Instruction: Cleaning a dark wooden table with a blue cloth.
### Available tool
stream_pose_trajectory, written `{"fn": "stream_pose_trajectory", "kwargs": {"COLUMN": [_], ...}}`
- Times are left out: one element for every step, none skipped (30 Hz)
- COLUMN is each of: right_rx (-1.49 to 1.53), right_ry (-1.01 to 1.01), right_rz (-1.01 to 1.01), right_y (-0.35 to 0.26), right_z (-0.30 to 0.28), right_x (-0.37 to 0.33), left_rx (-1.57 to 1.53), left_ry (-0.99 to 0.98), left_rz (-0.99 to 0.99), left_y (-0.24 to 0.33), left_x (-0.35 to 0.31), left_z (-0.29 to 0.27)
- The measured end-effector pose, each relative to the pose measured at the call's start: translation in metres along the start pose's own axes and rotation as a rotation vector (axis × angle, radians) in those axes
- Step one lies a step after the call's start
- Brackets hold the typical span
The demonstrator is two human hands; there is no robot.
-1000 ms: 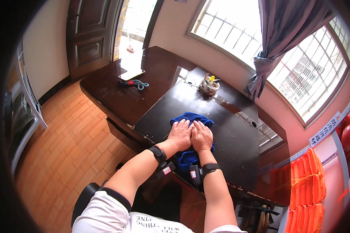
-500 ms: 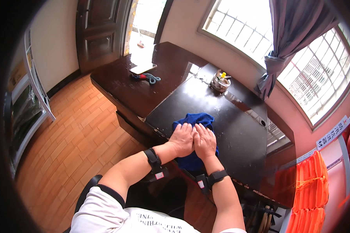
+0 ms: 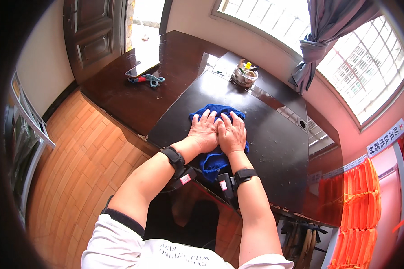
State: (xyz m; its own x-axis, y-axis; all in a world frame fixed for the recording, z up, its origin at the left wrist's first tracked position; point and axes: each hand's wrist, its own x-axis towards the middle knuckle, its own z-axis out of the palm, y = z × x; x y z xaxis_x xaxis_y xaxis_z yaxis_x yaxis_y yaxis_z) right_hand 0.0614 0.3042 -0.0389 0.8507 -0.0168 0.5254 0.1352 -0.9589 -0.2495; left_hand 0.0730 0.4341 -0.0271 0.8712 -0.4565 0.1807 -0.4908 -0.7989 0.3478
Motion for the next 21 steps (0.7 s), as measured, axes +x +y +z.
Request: {"fn": "stream_pose_trajectory", "kwargs": {"right_rx": [-0.026,-0.051,-0.039,-0.041,-0.032,-0.024,-0.038,-0.030,-0.016,-0.001,0.009,0.012,0.015,0.019,0.030,0.035,0.042,0.043,0.047,0.048,0.050], "right_ry": [-0.034,-0.067,-0.070,-0.067,-0.061,-0.052,-0.041,-0.056,-0.067,-0.078,-0.084,-0.083,-0.079,-0.074,-0.078,-0.077,-0.080,-0.077,-0.077,-0.068,-0.072], "right_rz": [0.002,0.003,-0.003,-0.011,-0.033,-0.058,-0.074,-0.085,-0.096,-0.105,-0.137,-0.137,-0.157,-0.175,-0.200,-0.196,-0.210,-0.226,-0.231,-0.231,-0.233], "right_y": [0.001,0.001,0.002,0.004,0.006,0.006,0.005,0.007,0.005,0.003,0.005,0.002,-0.001,-0.003,-0.009,-0.015,-0.019,-0.021,-0.019,-0.019,-0.019], "right_z": [0.000,0.000,-0.001,0.001,0.002,0.002,0.000,0.001,-0.001,-0.004,-0.004,-0.006,-0.008,-0.010,-0.014,-0.016,-0.018,-0.020,-0.020,-0.022,-0.024], "right_x": [0.001,0.002,0.003,0.003,0.002,0.002,-0.001,-0.003,-0.008,-0.012,-0.014,-0.018,-0.023,-0.028,-0.031,-0.035,-0.040,-0.041,-0.044,-0.046,-0.050], "left_rx": [-0.006,-0.011,0.002,0.000,-0.001,-0.003,0.018,0.041,0.039,0.039,0.041,0.035,0.029,0.033,0.033,0.033,0.028,0.032,0.029,0.027,0.043], "left_ry": [-0.007,-0.013,-0.014,-0.006,-0.007,-0.004,0.011,-0.008,-0.008,-0.010,-0.007,0.014,0.034,0.031,0.044,0.056,0.098,0.101,0.102,0.104,0.138], "left_rz": [-0.010,-0.021,-0.021,-0.023,-0.030,-0.038,-0.039,-0.034,-0.034,-0.034,-0.036,-0.032,-0.027,-0.024,-0.019,-0.013,-0.005,0.000,0.003,0.006,0.024], "left_y": [0.000,0.000,0.002,0.002,0.002,0.002,0.003,0.004,0.005,0.006,0.007,0.008,0.008,0.008,0.007,0.006,0.004,0.006,0.008,0.010,0.011], "left_x": [0.001,0.001,0.001,0.000,0.000,-0.001,-0.004,-0.007,-0.013,-0.019,-0.024,-0.031,-0.037,-0.043,-0.051,-0.057,-0.063,-0.066,-0.070,-0.073,-0.077], "left_z": [0.000,-0.001,-0.002,-0.001,0.002,0.002,0.003,0.004,0.003,0.003,0.003,0.002,0.002,0.000,-0.003,-0.004,-0.002,-0.002,-0.004,-0.005,-0.003]}}
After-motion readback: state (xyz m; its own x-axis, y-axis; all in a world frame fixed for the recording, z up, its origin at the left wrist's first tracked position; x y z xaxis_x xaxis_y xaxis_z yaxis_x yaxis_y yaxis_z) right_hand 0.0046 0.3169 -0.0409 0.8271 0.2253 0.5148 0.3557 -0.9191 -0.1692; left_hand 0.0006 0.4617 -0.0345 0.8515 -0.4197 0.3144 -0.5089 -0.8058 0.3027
